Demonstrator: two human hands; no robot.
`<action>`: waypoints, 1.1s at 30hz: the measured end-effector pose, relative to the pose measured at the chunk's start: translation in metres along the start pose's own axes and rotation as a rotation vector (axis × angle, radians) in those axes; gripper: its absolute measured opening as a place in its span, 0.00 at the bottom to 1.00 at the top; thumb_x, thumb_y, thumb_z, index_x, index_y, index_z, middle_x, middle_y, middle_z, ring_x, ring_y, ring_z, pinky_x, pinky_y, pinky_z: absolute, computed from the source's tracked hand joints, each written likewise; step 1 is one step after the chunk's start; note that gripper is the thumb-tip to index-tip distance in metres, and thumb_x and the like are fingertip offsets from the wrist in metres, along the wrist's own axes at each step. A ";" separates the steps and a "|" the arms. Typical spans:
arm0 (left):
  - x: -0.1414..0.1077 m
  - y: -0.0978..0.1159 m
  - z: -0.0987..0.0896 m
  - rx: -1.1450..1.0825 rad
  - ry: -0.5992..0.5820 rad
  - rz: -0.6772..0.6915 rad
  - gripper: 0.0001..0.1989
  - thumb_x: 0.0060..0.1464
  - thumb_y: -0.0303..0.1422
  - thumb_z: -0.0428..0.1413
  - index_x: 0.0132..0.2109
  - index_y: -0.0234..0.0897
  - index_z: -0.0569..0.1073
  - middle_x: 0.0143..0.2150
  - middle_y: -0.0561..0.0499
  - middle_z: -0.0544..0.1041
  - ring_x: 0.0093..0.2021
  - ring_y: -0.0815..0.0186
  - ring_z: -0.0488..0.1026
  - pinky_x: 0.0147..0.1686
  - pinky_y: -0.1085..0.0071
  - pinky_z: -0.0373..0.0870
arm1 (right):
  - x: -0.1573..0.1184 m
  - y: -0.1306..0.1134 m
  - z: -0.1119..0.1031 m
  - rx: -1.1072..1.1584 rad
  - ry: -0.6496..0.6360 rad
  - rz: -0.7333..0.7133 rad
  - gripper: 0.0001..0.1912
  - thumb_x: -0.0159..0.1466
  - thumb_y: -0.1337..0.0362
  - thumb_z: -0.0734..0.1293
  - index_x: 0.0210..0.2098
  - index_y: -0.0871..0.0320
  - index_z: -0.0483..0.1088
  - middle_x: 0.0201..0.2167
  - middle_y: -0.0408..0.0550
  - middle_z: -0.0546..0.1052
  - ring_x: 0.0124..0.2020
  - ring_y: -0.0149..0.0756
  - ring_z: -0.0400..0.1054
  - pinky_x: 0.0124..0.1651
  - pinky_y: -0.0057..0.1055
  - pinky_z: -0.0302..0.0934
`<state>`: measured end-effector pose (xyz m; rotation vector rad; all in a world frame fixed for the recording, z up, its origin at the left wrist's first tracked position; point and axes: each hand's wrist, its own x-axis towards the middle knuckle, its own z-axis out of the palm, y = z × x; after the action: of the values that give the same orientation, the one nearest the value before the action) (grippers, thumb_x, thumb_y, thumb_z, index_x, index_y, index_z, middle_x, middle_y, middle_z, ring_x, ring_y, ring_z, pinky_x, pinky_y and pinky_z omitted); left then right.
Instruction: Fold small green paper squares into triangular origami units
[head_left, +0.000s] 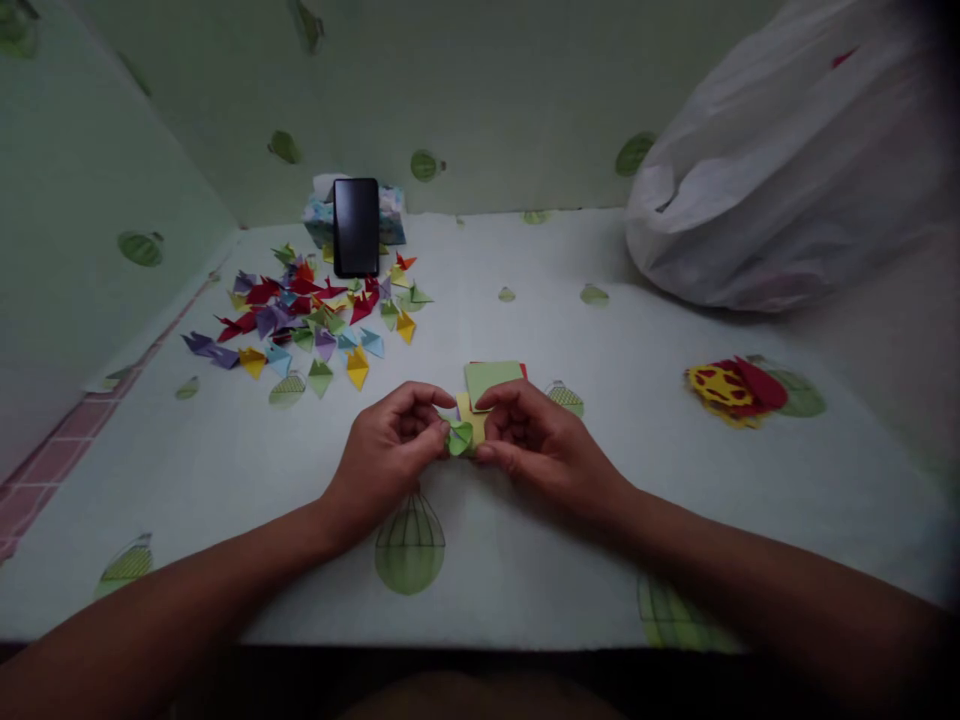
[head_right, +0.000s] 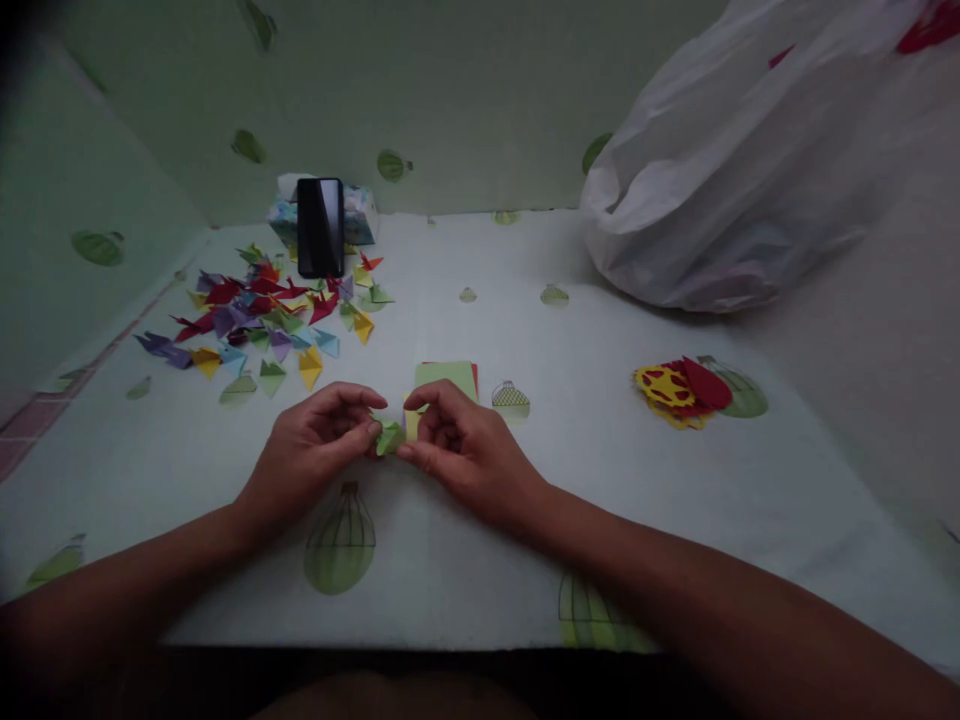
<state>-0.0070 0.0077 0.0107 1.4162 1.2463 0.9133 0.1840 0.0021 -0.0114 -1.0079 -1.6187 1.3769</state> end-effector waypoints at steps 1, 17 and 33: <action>-0.001 0.001 0.001 -0.003 0.006 -0.008 0.08 0.51 0.28 0.59 0.40 0.35 0.74 0.26 0.56 0.72 0.26 0.72 0.72 0.28 0.76 0.71 | 0.000 0.001 0.001 -0.056 -0.010 -0.022 0.16 0.61 0.63 0.70 0.46 0.54 0.64 0.28 0.38 0.67 0.26 0.28 0.62 0.28 0.27 0.58; -0.003 -0.002 0.003 -0.132 0.004 -0.130 0.07 0.49 0.32 0.63 0.33 0.34 0.73 0.26 0.53 0.78 0.28 0.68 0.77 0.31 0.72 0.74 | -0.002 0.002 0.003 -0.459 0.072 -0.206 0.16 0.61 0.69 0.70 0.47 0.54 0.64 0.39 0.47 0.73 0.31 0.32 0.65 0.34 0.32 0.62; -0.010 0.000 0.005 -0.031 -0.009 -0.083 0.08 0.48 0.32 0.62 0.28 0.35 0.70 0.23 0.54 0.74 0.24 0.70 0.73 0.26 0.74 0.69 | -0.002 -0.002 0.002 -0.416 0.135 -0.232 0.03 0.65 0.64 0.66 0.39 0.55 0.67 0.39 0.51 0.72 0.40 0.39 0.65 0.39 0.34 0.62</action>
<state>-0.0041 -0.0030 0.0109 1.3323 1.2697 0.8654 0.1826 -0.0010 -0.0093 -1.0792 -1.8925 0.8172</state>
